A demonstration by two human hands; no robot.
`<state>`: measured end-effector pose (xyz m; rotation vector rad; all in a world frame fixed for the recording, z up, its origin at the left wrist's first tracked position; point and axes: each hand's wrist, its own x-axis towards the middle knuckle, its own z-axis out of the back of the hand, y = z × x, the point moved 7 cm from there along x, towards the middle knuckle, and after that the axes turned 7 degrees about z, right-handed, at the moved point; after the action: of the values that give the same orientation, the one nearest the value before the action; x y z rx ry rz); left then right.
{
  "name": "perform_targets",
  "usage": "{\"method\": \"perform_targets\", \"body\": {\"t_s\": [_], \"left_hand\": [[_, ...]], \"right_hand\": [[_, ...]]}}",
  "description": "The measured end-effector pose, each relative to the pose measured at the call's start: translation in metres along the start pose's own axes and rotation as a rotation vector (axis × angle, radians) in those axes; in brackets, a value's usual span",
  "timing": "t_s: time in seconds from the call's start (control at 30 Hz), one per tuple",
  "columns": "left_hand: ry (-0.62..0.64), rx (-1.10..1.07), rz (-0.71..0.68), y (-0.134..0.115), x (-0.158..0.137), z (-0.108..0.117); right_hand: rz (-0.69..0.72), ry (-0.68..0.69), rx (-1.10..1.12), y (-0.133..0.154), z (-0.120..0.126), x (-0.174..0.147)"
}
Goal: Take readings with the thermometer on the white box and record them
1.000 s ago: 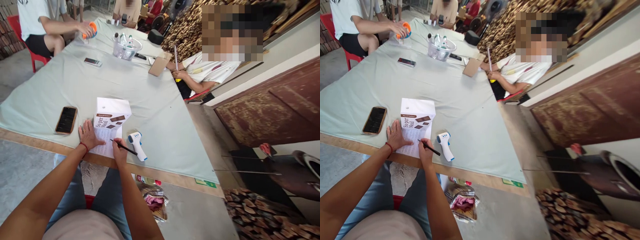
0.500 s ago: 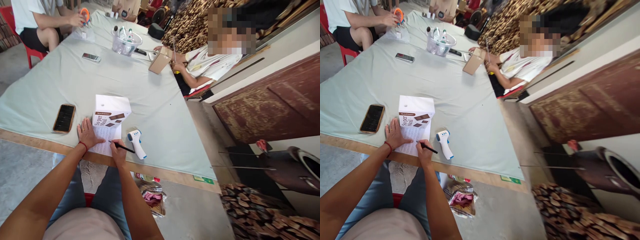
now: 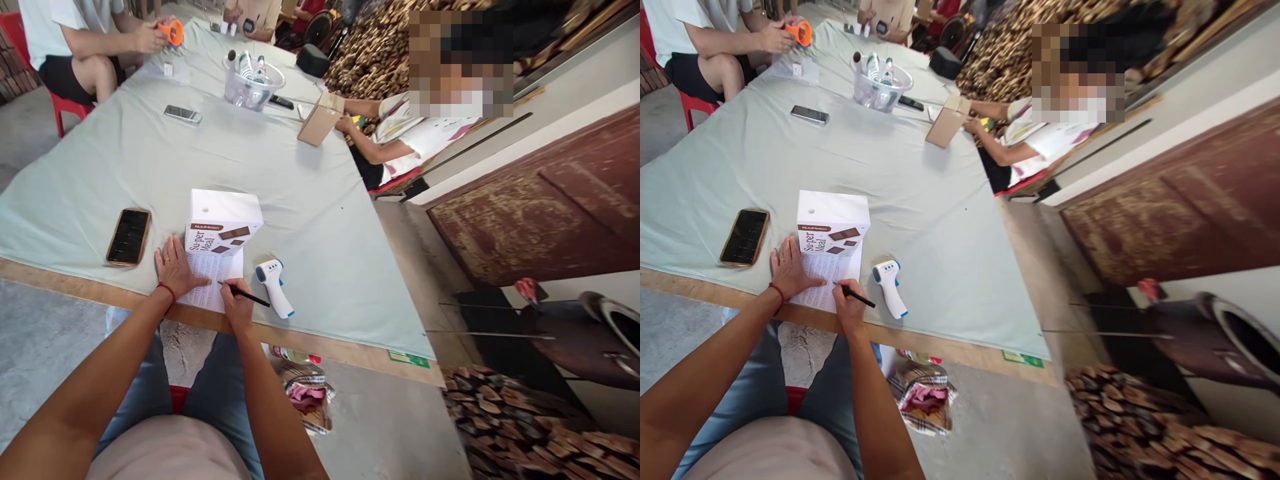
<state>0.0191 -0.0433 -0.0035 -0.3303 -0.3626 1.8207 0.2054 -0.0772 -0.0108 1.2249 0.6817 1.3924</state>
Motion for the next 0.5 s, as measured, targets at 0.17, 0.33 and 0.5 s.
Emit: {"method": "perform_targets", "body": {"t_s": [0.17,0.33,0.5], "left_hand": [[-0.002,-0.005,0.002,0.0005,0.0002,0.0004],[0.023,0.031,0.023,-0.0009,-0.0007,0.0018],[0.050,0.059,0.038,-0.0024,-0.0016,0.0031]], "right_hand": [[0.004,-0.007,-0.001,0.0007,0.0008,0.0000],[0.024,-0.012,0.003,0.0003,0.0010,-0.0001],[0.044,-0.026,0.010,-0.0001,0.0013,-0.0001]]}}
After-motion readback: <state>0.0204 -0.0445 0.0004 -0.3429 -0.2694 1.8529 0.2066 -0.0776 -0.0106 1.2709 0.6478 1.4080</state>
